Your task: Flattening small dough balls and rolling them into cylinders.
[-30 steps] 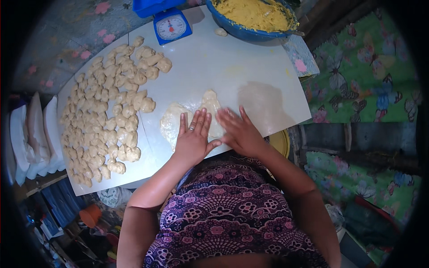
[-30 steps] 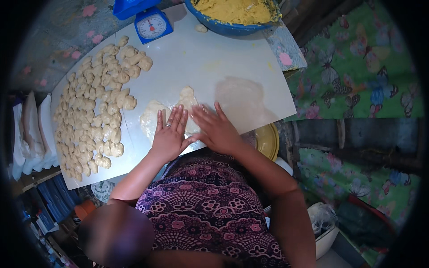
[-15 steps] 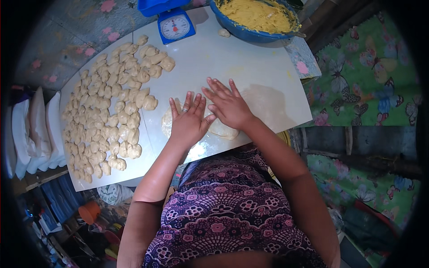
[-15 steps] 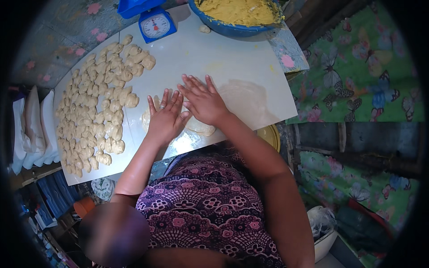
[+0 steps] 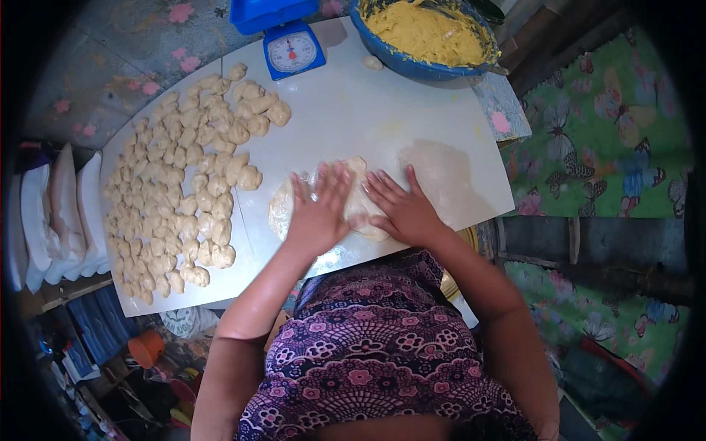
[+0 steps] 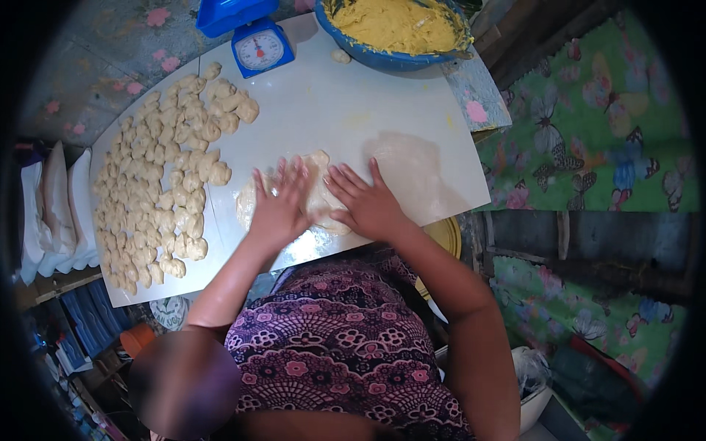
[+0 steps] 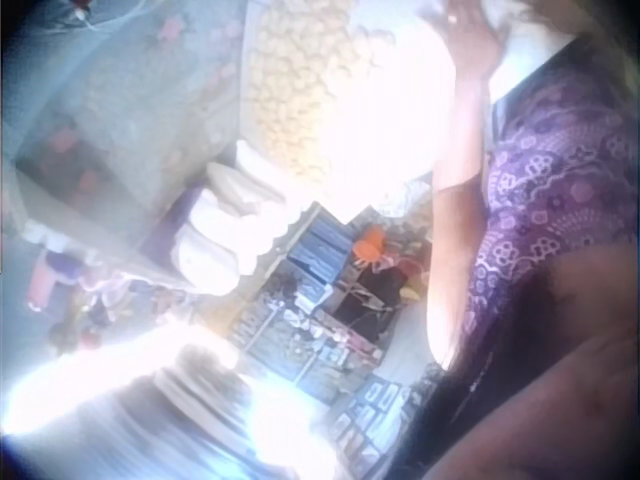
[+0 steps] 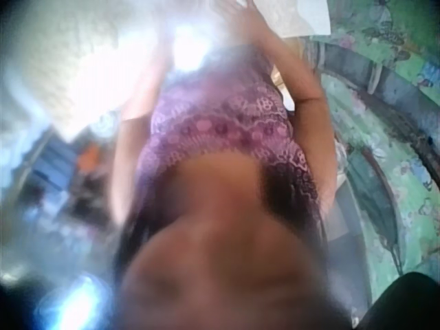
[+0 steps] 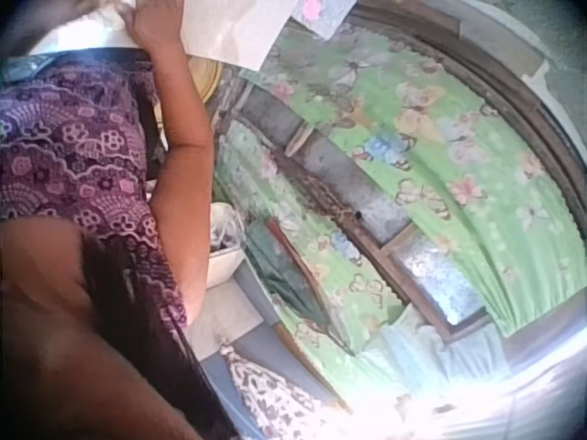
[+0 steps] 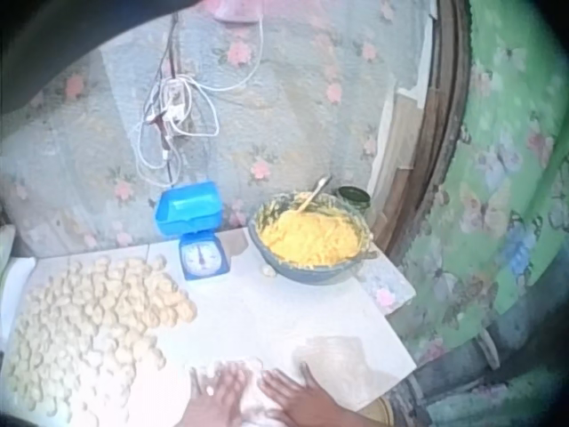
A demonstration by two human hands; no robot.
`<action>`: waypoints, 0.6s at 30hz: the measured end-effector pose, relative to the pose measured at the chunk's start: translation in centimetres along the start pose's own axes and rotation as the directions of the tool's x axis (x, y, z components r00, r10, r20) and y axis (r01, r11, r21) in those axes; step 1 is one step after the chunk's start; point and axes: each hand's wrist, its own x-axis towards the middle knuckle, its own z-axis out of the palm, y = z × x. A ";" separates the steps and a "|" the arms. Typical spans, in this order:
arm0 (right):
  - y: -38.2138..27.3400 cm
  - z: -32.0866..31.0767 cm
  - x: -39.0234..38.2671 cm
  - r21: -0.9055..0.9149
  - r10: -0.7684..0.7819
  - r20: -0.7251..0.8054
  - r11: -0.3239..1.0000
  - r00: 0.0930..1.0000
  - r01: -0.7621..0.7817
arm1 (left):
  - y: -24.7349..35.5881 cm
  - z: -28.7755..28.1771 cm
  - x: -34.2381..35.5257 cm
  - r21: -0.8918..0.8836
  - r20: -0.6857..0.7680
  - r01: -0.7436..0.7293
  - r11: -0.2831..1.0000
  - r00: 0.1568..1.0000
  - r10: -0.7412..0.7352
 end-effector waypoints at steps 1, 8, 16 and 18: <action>-0.1 0.2 -1.2 0.003 0.001 0.004 1.000 1.000 -0.001 | 0.7 -0.1 -1.2 -0.073 0.053 -0.138 0.988 0.988 0.142; -1.8 -1.0 -5.0 0.070 0.008 0.019 0.997 1.000 -0.009 | 0.7 0.1 -5.8 -0.140 0.223 -0.291 0.946 0.922 0.317; -1.7 -0.9 -1.5 -0.028 0.185 -0.028 0.982 0.982 -0.186 | 1.5 0.4 -5.9 -0.134 0.139 -0.197 0.971 0.967 0.215; -1.9 0.3 -0.5 -0.001 0.040 -0.159 0.999 0.987 -0.040 | 1.7 0.0 -5.3 -0.116 0.054 -0.197 0.973 0.977 0.205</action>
